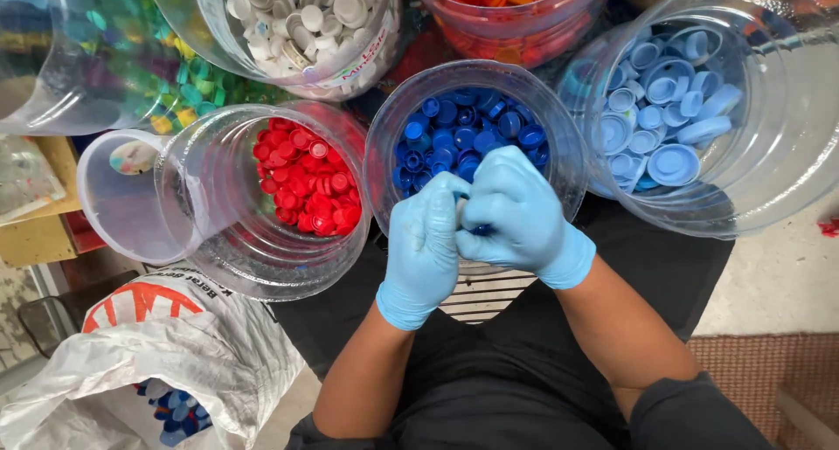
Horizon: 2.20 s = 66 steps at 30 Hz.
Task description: The person sits on the floor and sorts plastic bottle caps by color. They pick caps from a large white bag, separate them by hand, and place them into clear containers filled with red, blue, and light blue caps.
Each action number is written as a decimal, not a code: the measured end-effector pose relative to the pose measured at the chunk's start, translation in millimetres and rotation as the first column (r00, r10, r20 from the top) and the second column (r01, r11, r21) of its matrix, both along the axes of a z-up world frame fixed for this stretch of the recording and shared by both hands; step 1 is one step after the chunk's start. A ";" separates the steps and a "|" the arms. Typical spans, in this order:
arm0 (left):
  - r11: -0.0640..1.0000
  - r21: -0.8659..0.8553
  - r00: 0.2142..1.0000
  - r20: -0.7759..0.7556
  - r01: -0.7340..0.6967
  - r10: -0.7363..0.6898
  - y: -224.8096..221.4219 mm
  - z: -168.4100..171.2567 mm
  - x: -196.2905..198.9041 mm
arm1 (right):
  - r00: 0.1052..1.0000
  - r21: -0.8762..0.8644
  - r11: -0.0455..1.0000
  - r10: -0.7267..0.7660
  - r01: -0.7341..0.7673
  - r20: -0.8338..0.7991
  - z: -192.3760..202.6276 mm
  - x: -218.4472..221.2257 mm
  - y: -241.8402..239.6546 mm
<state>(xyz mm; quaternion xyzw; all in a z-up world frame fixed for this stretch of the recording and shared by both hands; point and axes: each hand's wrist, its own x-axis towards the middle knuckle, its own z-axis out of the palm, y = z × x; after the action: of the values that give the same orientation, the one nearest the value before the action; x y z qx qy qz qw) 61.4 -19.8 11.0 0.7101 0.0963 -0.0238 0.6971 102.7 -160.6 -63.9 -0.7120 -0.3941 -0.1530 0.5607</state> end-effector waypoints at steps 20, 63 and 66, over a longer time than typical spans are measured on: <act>0.999 0.041 0.995 0.098 0.000 -0.004 3.7 -11.0 -37.9 | 0.981 0.027 0.984 -0.176 0.175 0.075 35.4 -33.3 5.3; 1.000 -0.002 0.958 0.287 0.026 -0.025 3.6 -38.3 -97.2 | 0.978 -0.174 0.966 -0.204 0.193 -0.044 28.6 -102.2 6.2; 0.995 -0.099 0.974 0.219 -0.030 0.051 0.5 -42.8 -87.0 | 0.969 -0.195 0.953 -0.243 0.231 -0.040 12.9 -95.4 12.2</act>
<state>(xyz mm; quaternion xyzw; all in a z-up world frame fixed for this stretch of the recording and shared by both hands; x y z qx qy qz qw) -25.6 -19.3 -31.9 0.6721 0.0312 0.0653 0.7369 7.2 -148.3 -51.0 -0.8085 -0.3007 -0.1584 0.4805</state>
